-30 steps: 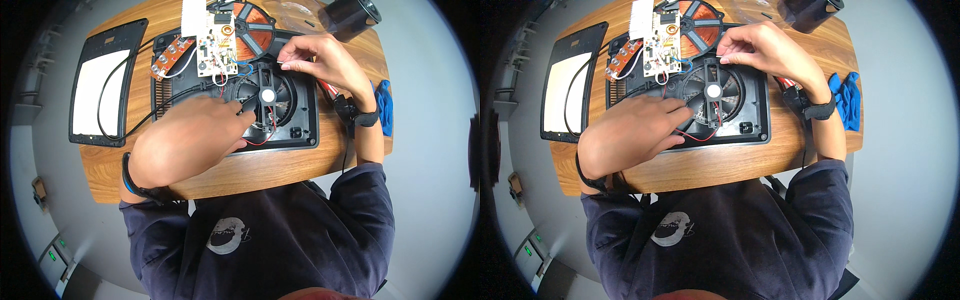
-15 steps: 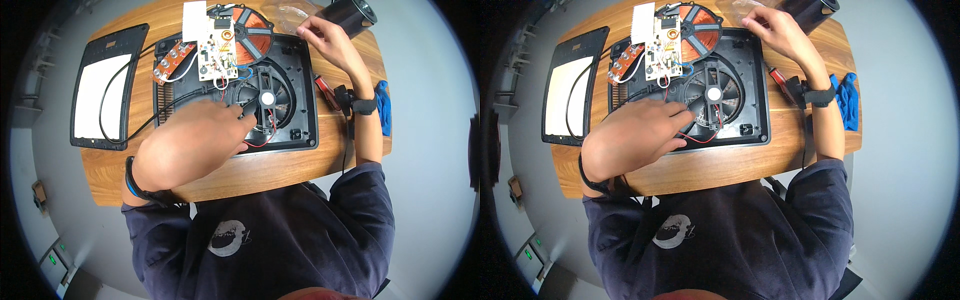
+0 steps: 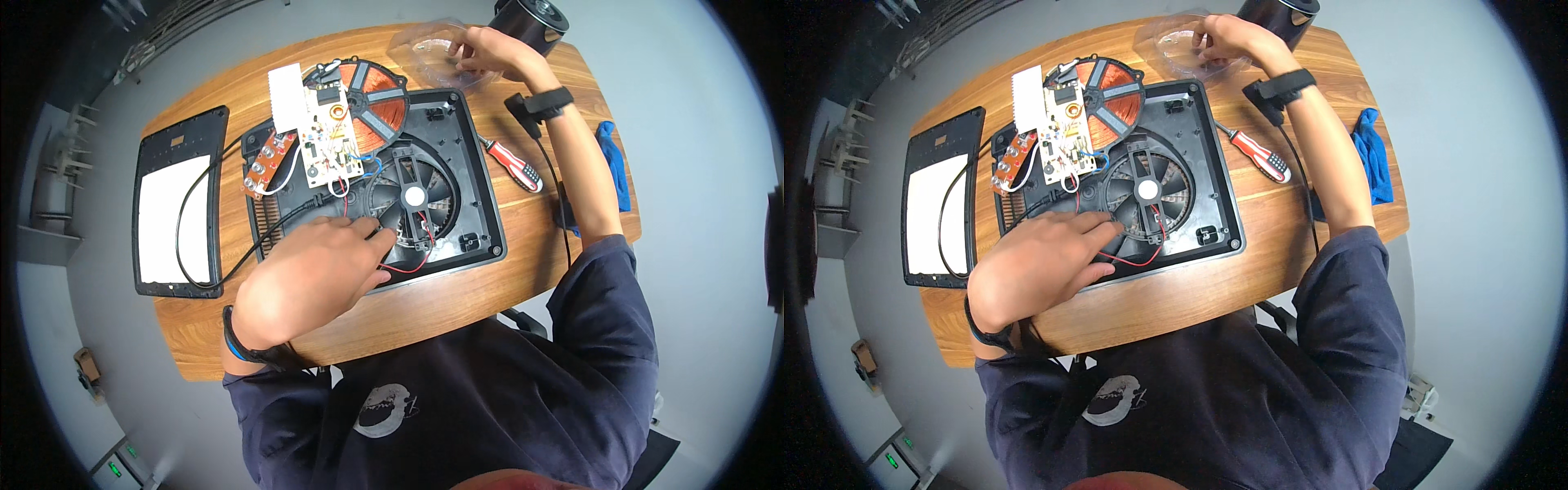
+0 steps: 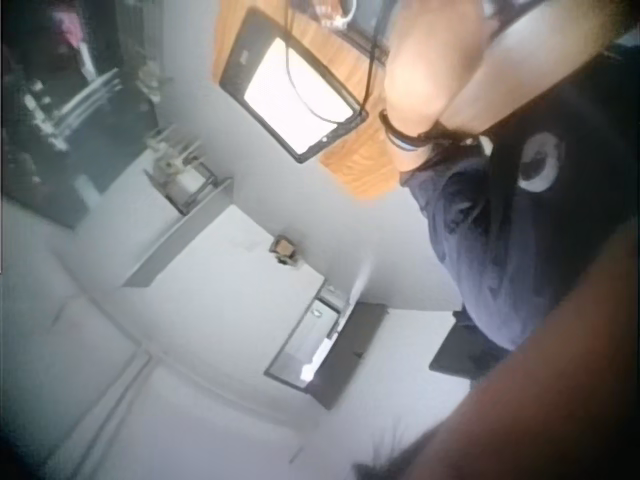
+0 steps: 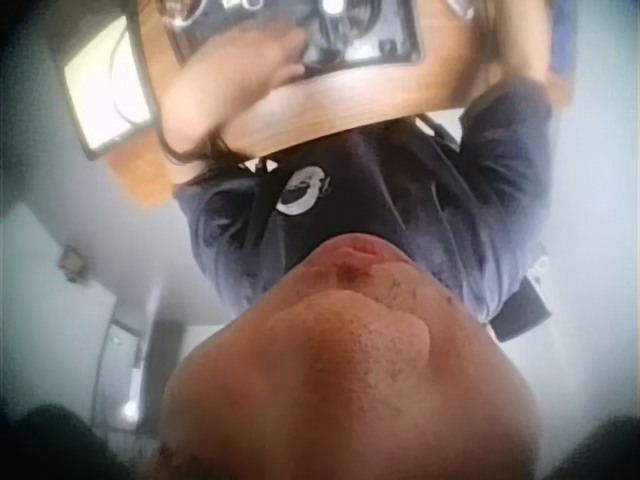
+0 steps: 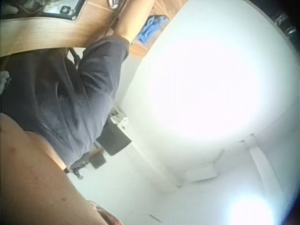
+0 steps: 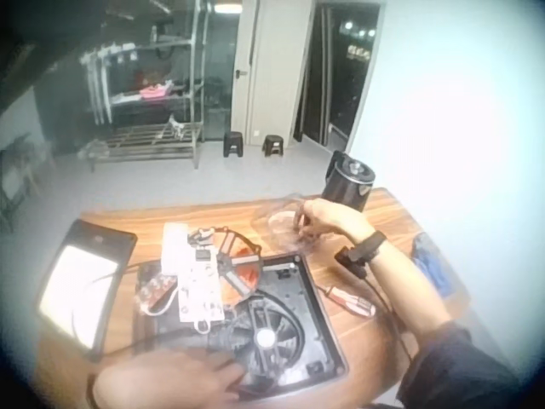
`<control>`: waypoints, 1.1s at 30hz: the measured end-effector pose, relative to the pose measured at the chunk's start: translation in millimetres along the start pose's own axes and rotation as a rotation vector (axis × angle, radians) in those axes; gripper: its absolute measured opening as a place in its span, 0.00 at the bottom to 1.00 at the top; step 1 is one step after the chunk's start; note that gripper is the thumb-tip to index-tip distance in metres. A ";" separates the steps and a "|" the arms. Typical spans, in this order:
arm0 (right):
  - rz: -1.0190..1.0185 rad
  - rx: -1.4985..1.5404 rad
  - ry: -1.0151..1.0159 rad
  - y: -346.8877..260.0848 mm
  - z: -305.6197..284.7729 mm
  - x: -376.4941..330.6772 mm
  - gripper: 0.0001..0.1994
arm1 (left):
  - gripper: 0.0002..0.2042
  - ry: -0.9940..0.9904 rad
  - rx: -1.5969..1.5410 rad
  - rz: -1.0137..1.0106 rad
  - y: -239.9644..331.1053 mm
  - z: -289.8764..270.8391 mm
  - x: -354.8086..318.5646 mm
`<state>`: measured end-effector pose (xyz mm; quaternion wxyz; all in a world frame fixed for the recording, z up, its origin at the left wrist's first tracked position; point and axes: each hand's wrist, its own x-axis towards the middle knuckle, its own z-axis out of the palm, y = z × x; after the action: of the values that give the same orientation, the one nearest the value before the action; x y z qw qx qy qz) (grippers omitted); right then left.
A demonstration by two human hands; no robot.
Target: The person assembles electronic components inside a black plastic housing on a wooden table. They place a green circuit board, a copper coil, and a fan into the housing, connect wires, and use a screwdriver to secure the components.
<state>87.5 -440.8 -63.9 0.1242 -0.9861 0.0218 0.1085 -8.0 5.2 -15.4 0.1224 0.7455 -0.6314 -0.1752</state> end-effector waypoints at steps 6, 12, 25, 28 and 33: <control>-0.040 -0.258 0.134 21.0 18.4 41.6 0.26 | 0.23 -0.126 -0.031 -0.079 3.6 -11.2 3.6; -0.090 -0.174 0.081 29.8 21.3 57.5 0.14 | 0.23 -0.105 -0.037 -0.073 -1.4 -8.8 1.6; -0.138 0.001 -0.073 39.5 23.1 54.7 0.09 | 0.17 -0.052 -0.064 -0.034 -2.9 -8.4 0.5; -0.252 0.029 -0.048 26.6 23.1 53.8 0.09 | 0.17 -0.043 -0.065 -0.030 -4.2 -5.6 -0.7; -0.225 -0.018 0.041 5.7 17.2 47.8 0.06 | 0.15 -0.017 -0.071 0.021 -8.1 -12.0 -0.8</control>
<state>130.1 -442.8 -92.0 0.1261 -0.9854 -0.0876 0.0739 4.2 6.9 -7.6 0.1449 0.7324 -0.6337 -0.2025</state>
